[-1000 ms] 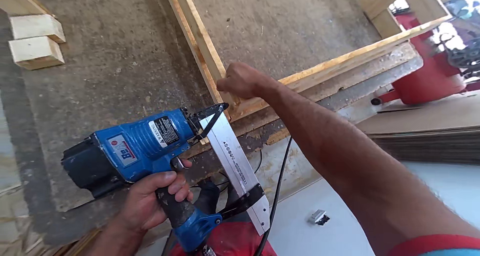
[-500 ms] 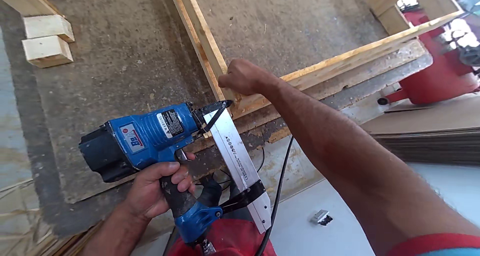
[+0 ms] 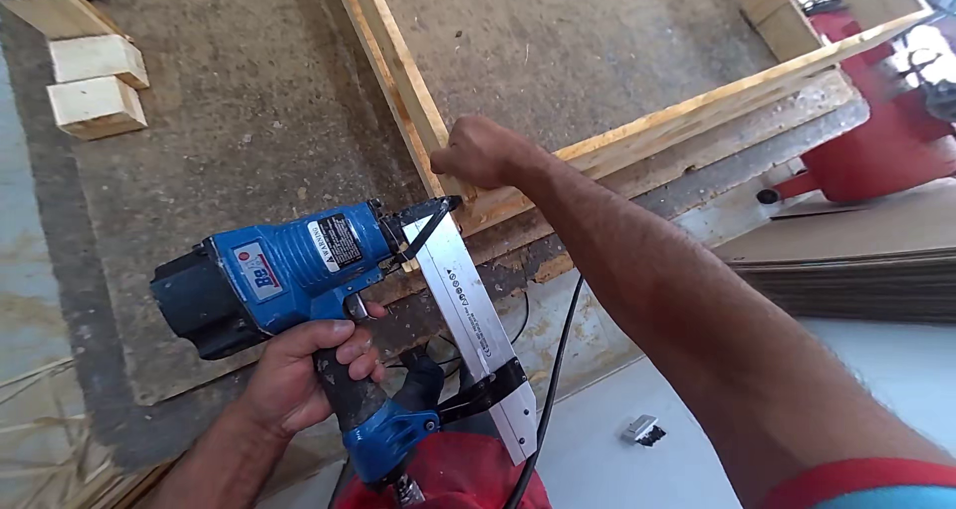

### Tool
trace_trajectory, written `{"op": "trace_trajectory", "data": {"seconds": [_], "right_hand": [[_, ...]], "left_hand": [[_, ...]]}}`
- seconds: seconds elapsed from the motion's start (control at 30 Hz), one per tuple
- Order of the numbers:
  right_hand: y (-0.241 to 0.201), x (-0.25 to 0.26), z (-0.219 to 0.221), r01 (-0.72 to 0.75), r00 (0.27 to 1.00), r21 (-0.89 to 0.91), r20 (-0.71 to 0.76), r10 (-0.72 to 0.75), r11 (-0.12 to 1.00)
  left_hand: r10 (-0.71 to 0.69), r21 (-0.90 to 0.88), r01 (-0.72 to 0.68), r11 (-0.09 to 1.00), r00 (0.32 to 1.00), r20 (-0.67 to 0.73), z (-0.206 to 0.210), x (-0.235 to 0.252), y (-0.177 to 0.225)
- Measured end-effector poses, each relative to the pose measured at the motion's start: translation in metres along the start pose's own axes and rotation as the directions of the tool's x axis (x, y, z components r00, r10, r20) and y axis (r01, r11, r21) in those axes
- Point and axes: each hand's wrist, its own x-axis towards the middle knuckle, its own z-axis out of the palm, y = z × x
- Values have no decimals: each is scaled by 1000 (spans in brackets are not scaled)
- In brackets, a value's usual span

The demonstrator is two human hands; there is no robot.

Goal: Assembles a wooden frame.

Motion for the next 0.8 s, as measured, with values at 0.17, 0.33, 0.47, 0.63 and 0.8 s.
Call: {"op": "trace_trajectory", "data": {"seconds": [0.17, 0.33, 0.47, 0.63, 0.8], "right_hand": [[0, 1, 0, -8, 1000, -9, 4, 8, 1000], [1, -1, 0, 4, 1000, 10, 5, -4, 1000], [7, 0, 1, 38, 995, 112, -93, -28, 993], [17, -3, 4, 138, 912, 381, -409, 33, 914], [17, -6, 7, 193, 873, 377, -488, 17, 906]], "left_hand": [[-25, 14, 25, 1000, 1000, 4, 0, 0, 5], [-29, 14, 29, 999, 1000, 6, 0, 0, 8], [-31, 9, 31, 999, 1000, 1, -1, 0, 12], [-45, 20, 45, 999, 999, -12, 3, -1, 16], [-43, 28, 44, 999, 999, -25, 4, -2, 15]]}}
